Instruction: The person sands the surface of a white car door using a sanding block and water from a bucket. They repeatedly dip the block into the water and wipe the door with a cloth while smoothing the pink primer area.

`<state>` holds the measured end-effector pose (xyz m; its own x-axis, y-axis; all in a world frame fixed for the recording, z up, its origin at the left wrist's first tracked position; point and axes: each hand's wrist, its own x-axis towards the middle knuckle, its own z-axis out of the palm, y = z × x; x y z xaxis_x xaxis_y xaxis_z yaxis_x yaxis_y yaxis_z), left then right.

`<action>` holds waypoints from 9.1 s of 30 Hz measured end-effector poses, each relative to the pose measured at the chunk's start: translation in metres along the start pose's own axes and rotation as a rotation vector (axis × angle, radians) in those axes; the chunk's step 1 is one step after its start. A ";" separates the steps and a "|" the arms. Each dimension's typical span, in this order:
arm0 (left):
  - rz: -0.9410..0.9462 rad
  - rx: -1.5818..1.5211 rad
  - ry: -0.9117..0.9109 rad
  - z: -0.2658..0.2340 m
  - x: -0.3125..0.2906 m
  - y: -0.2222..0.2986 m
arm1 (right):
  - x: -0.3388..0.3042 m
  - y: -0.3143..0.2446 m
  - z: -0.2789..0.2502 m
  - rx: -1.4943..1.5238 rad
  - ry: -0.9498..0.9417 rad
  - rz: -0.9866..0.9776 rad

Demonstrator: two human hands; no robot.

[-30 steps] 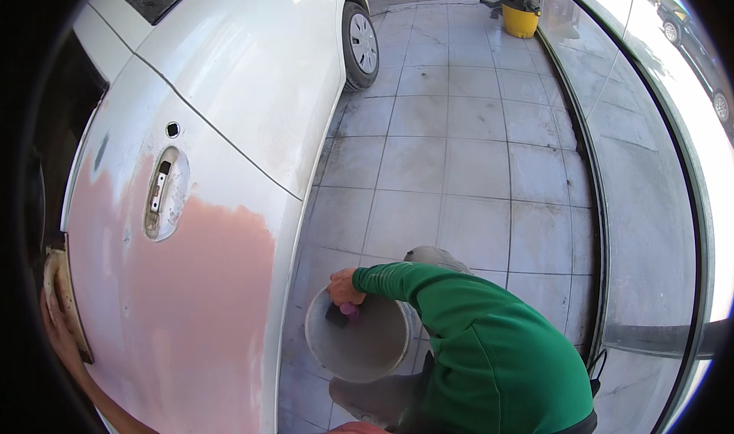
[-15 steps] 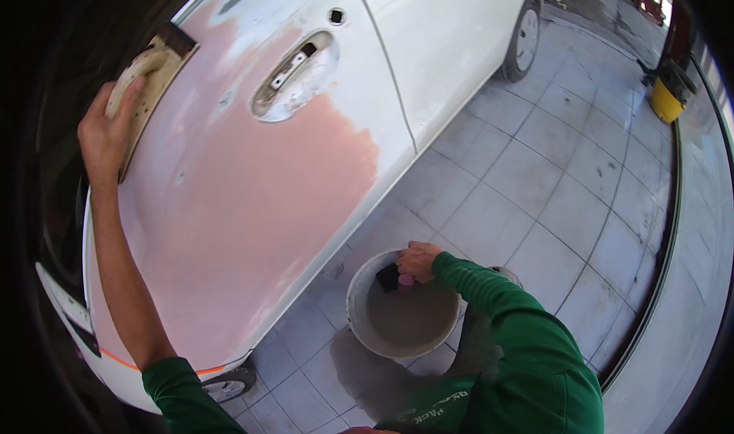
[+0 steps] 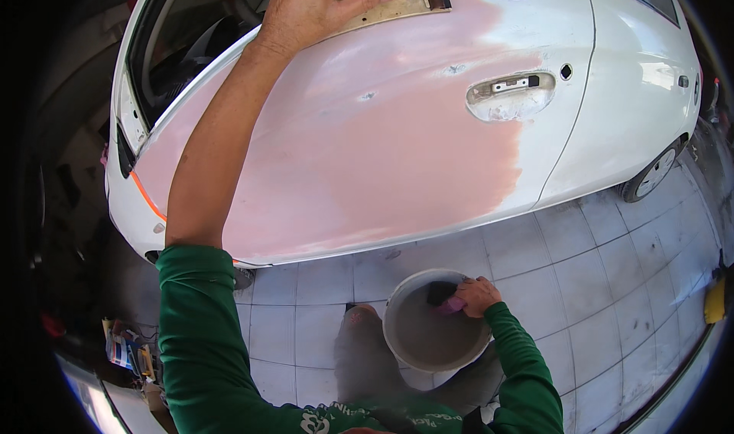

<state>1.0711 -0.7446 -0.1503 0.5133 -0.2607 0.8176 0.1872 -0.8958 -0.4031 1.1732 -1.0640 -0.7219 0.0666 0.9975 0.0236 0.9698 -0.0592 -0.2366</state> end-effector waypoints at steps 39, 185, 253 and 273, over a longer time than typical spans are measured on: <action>-0.155 0.130 -0.081 -0.039 -0.017 -0.030 | 0.012 0.015 -0.006 -0.059 -0.101 -0.090; -0.264 -0.231 -0.284 -0.071 0.002 0.024 | 0.007 -0.011 -0.029 0.022 0.347 0.075; 0.095 -0.148 -0.012 -0.101 -0.241 -0.083 | -0.071 -0.100 0.022 0.393 0.562 1.242; -0.023 0.051 -0.113 -0.075 -0.111 -0.064 | -0.060 -0.097 0.010 0.468 0.522 1.288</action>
<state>0.9395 -0.6853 -0.1840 0.5988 -0.1955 0.7767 0.2412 -0.8807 -0.4076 1.0722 -1.1177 -0.7102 0.9830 0.1334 -0.1260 0.0197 -0.7596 -0.6501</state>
